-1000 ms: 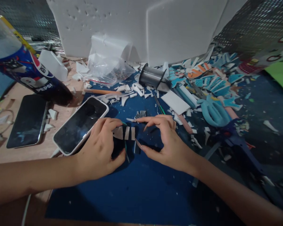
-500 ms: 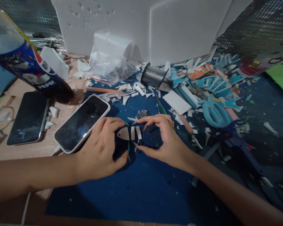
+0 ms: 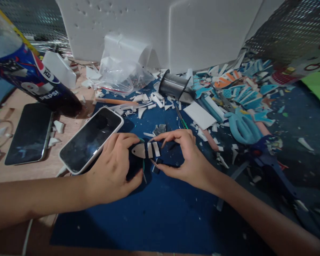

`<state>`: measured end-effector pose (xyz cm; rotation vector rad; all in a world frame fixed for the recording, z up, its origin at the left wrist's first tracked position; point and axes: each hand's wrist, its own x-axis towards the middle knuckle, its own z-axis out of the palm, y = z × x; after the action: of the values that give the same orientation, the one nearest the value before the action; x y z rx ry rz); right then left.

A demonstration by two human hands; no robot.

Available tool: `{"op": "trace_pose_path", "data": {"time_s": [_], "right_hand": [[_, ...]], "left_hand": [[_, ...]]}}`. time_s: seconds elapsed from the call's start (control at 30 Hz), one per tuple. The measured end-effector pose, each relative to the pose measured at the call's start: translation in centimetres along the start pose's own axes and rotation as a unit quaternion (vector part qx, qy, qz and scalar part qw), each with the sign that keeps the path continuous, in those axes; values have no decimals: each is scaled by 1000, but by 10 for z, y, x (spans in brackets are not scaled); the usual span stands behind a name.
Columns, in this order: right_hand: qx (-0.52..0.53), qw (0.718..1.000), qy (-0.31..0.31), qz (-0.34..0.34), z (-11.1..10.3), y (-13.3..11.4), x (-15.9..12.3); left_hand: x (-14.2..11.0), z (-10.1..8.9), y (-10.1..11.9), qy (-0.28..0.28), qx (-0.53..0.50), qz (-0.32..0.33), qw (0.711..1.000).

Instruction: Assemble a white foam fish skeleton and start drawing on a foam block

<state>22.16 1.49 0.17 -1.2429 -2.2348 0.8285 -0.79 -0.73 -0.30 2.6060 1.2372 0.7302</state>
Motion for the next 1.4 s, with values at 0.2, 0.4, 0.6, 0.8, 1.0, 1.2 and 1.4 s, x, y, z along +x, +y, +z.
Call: {"op": "trace_pose_path", "data": {"time_s": [0.2, 0.4, 0.6, 0.8, 1.0, 1.2, 1.4], "right_hand": [[6, 1000, 1, 0, 0, -1, 0], [16, 1000, 5, 4, 1, 0, 0], [30, 1000, 1, 11, 1, 1, -1], [33, 999, 8, 8, 2, 2, -1], [31, 999, 8, 11, 1, 2, -1], [23, 1000, 3, 7, 1, 2, 0], [27, 1000, 9, 8, 1, 2, -1]], "left_hand": [[1, -1, -1, 0, 2, 13, 1000], [2, 0, 0, 14, -10, 11, 1000], [2, -1, 0, 3, 1, 12, 1000], [0, -1, -1, -11, -9, 3, 1000], [2, -1, -1, -18, -8, -4, 1000], [0, -1, -2, -17, -9, -6, 1000], [-1, -2, -1, -23, -20, -10, 999]]}}
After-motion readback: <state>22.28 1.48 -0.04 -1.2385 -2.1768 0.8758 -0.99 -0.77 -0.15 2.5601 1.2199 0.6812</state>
